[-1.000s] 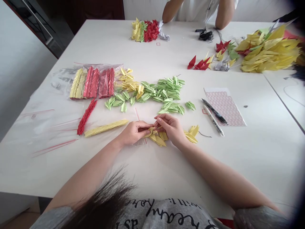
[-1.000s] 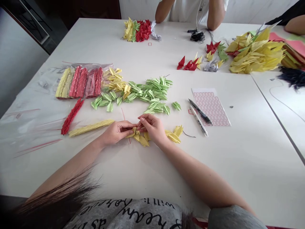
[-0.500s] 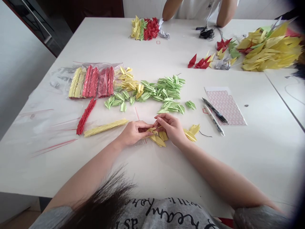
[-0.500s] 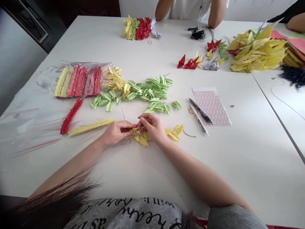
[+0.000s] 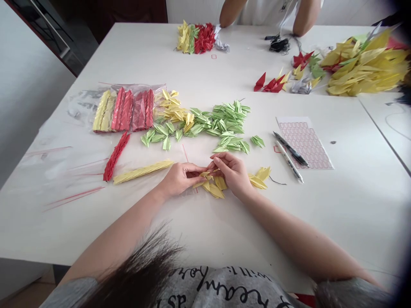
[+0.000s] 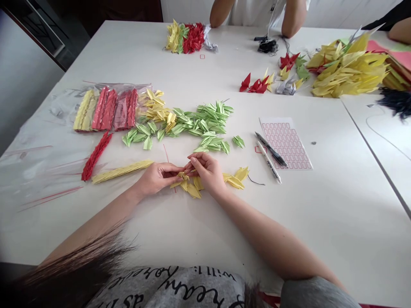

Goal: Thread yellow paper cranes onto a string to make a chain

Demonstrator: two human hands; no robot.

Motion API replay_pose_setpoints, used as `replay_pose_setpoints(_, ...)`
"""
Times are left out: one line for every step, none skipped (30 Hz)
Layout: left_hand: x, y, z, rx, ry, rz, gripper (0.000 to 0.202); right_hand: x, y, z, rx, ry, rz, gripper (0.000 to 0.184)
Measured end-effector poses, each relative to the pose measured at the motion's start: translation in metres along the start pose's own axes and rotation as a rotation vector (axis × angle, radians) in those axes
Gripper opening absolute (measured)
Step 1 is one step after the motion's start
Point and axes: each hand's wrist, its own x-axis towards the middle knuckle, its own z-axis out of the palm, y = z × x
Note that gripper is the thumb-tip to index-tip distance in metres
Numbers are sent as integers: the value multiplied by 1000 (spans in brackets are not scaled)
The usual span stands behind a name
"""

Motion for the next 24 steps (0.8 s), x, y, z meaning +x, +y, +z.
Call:
replay_pose_setpoints(0,0,0,-5,-2,-15,42,0,0,0,-6,4,-4,42)
replay_pose_setpoints(0,0,1,-8,-4,-28,43,-1,0,1,-9,8,-4,42)
replay_pose_setpoints(0,0,1,-10,-6,-38,43,-1,0,1,-7,11,0,43)
replay_pose_setpoints(0,1,1,-10,-7,-44,43,0,0,1,-2,11,7,43)
replay_pose_setpoints(-1,1,1,-7,-6,-47,42,0,0,0,7,8,16,43)
replay_pose_setpoints(-1,2,1,-5,-4,-49,41,0,0,0,19,5,27,43)
replay_pose_setpoints(-1,2,1,1,-1,-51,39,0,0,0,31,1,37,43)
replay_pose_setpoints(-1,3,1,9,1,-52,37,0,-1,0,40,-2,46,43)
replay_pose_setpoints(-1,4,0,17,3,-50,35,0,-1,1,44,-4,51,43)
replay_pose_setpoints(-1,4,0,24,1,-43,33,-1,-2,1,44,-4,47,43)
replay_pose_setpoints(-1,5,0,30,-3,-32,31,-2,-3,2,39,3,32,43)
replay_pose_setpoints(-1,5,0,34,-7,-21,28,-3,-3,2,30,19,1,42)
replay_pose_setpoints(-1,5,0,36,-9,-11,26,-4,-4,3,20,46,-47,40)
replay_pose_setpoints(-1,4,0,35,-7,-3,25,-5,-4,4,6,83,-108,38)
replay_pose_setpoints(-1,3,0,32,2,5,25,-6,-4,4,-12,129,-179,36)
replay_pose_setpoints(-1,2,1,24,17,18,25,-7,-4,5,-38,177,-258,32)
replay_pose_setpoints(-1,1,2,11,44,44,24,-8,-4,4,-72,224,-343,27)
replay_pose_setpoints(-1,0,2,-2,78,87,23,-10,-4,4,-116,267,-436,21)
replay_pose_setpoints(-1,-1,2,-12,119,148,21,-12,-5,3,-174,294,-543,15)
replay_pose_setpoints(-1,-2,2,-15,166,222,18,-14,-6,2,-252,288,-667,10)
replay_pose_setpoints(-1,-2,2,-8,213,302,14,-17,-7,0,-349,249,-807,12)
replay_pose_setpoints(-1,-2,2,9,255,378,10,-19,-9,-1,-460,184,-959,16)
replay_pose_setpoints(-1,-1,1,33,286,442,7,-21,-12,-2,-582,96,-1115,18)
replay_pose_setpoints(-2,-1,1,61,305,488,8,-23,-14,-3,-706,3,-1263,18)
